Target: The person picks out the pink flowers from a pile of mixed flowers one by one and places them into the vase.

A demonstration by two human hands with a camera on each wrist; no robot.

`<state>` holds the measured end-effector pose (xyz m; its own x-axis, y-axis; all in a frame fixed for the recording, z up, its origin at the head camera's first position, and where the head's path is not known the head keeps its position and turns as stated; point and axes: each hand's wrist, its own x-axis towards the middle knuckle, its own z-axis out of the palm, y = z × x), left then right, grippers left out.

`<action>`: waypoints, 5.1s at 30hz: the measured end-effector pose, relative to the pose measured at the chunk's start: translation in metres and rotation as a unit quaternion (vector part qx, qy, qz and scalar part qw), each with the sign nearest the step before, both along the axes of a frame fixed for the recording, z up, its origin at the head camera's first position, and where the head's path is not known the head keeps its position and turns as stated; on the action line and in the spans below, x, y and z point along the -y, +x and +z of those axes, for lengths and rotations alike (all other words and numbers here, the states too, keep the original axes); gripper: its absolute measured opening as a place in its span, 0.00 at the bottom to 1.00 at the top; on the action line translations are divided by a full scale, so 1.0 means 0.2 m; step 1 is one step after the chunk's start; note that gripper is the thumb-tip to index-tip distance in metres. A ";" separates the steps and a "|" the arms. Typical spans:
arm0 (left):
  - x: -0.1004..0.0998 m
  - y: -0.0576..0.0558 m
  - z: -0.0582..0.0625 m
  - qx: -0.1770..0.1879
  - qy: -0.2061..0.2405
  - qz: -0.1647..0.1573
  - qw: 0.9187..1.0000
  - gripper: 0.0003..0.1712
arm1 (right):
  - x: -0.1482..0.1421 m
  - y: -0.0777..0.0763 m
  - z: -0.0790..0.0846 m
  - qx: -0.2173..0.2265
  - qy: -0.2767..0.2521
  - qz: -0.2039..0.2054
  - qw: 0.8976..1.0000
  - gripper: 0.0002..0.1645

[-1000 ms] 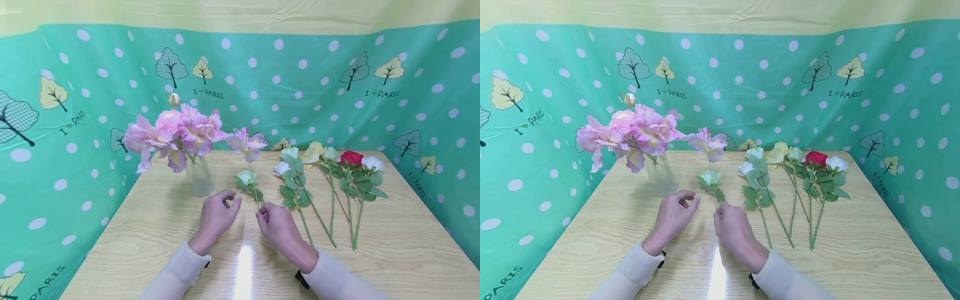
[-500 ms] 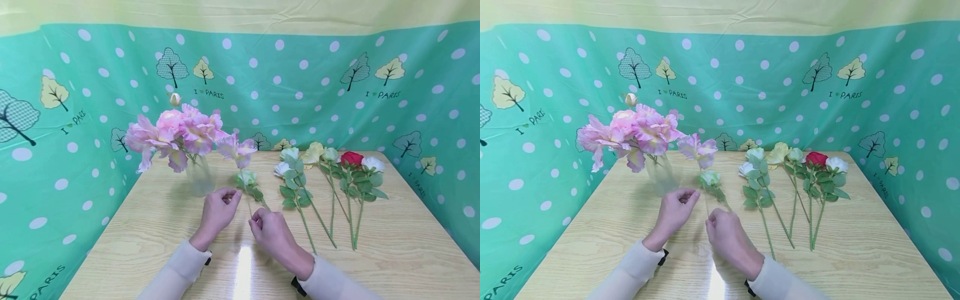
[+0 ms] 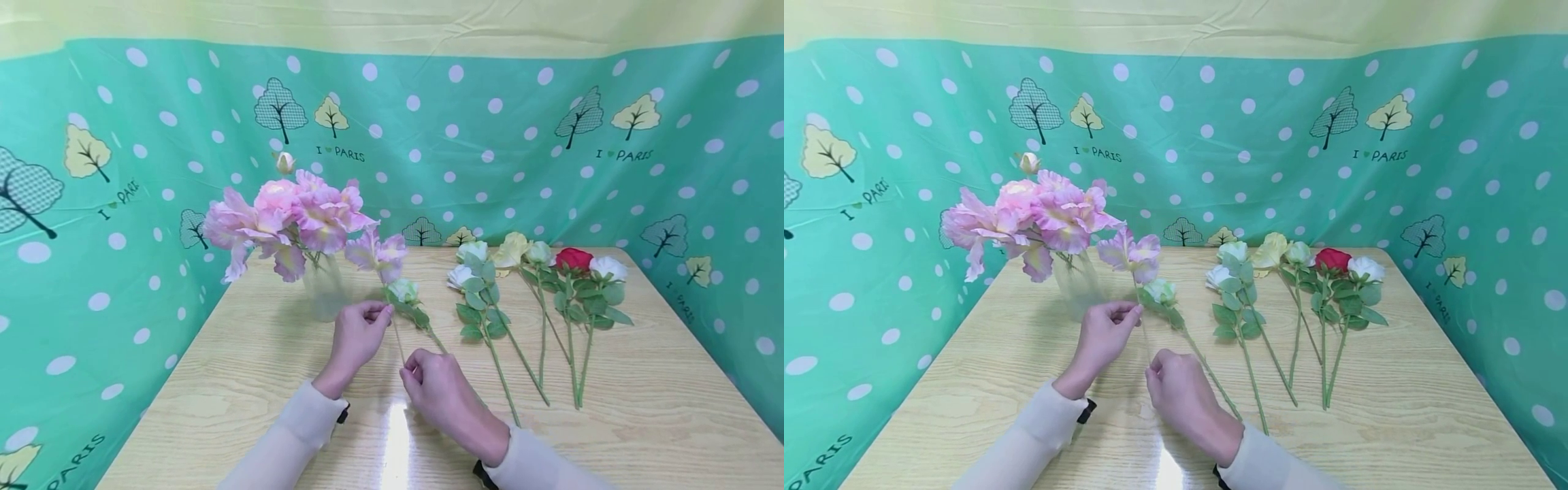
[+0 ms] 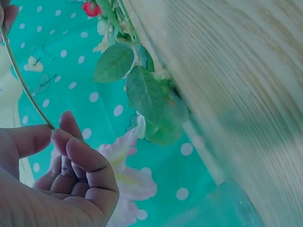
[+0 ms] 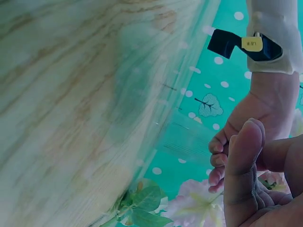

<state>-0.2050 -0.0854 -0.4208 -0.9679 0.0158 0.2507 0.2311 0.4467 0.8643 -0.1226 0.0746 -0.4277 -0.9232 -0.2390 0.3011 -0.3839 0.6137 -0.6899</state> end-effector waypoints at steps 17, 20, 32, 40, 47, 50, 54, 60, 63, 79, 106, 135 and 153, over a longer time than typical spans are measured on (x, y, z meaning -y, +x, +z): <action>-0.07 -0.04 0.12 0.012 0.015 -0.029 0.999 0.06 | 0.00 -0.01 -0.01 -0.012 -0.004 -0.005 1.000 0.04; -0.08 -0.03 0.14 -0.006 0.008 -0.033 0.999 0.05 | 0.00 -0.02 -0.01 -0.008 -0.010 -0.008 1.000 0.04; -0.12 -0.01 0.21 -0.145 -0.046 -0.038 0.988 0.04 | -0.01 -0.03 -0.01 -0.008 -0.015 -0.023 1.000 0.08; -0.10 -0.02 0.22 -0.265 -0.065 -0.034 0.961 0.03 | -0.04 -0.04 0.01 -0.017 -0.011 -0.041 0.999 0.10; -0.07 -0.02 0.23 -0.337 -0.096 -0.018 0.937 0.03 | -0.07 -0.05 0.02 -0.023 -0.015 -0.049 0.998 0.10; -0.05 -0.02 0.24 -0.360 -0.105 -0.014 0.927 0.03 | -0.08 -0.05 0.02 -0.024 -0.010 -0.053 0.998 0.10; -0.03 -0.03 0.25 -0.385 -0.121 -0.009 0.915 0.03 | -0.09 -0.06 0.02 -0.034 -0.007 -0.060 0.998 0.09; 0.00 -0.03 0.27 -0.430 -0.155 0.002 0.889 0.04 | -0.11 -0.07 0.03 -0.029 -0.004 -0.067 0.997 0.10; 0.01 -0.03 0.28 -0.457 -0.173 0.008 0.873 0.04 | -0.12 -0.08 0.03 -0.022 -0.003 -0.071 0.997 0.10; 0.04 -0.04 0.38 -0.546 -0.201 0.049 0.812 0.08 | -0.13 -0.08 0.03 -0.017 0.000 -0.077 0.997 0.11; 0.26 -0.12 0.62 -0.521 -0.127 0.127 0.835 0.03 | -0.13 -0.08 0.01 -0.023 -0.007 -0.075 0.997 0.10; 0.37 -0.16 0.58 -0.449 0.000 0.123 0.885 0.01 | -0.13 -0.09 -0.01 -0.021 -0.005 -0.069 0.997 0.10; 0.31 -0.11 0.65 -0.516 -0.016 0.167 0.840 0.11 | -0.14 -0.10 -0.01 -0.016 -0.003 -0.075 0.997 0.11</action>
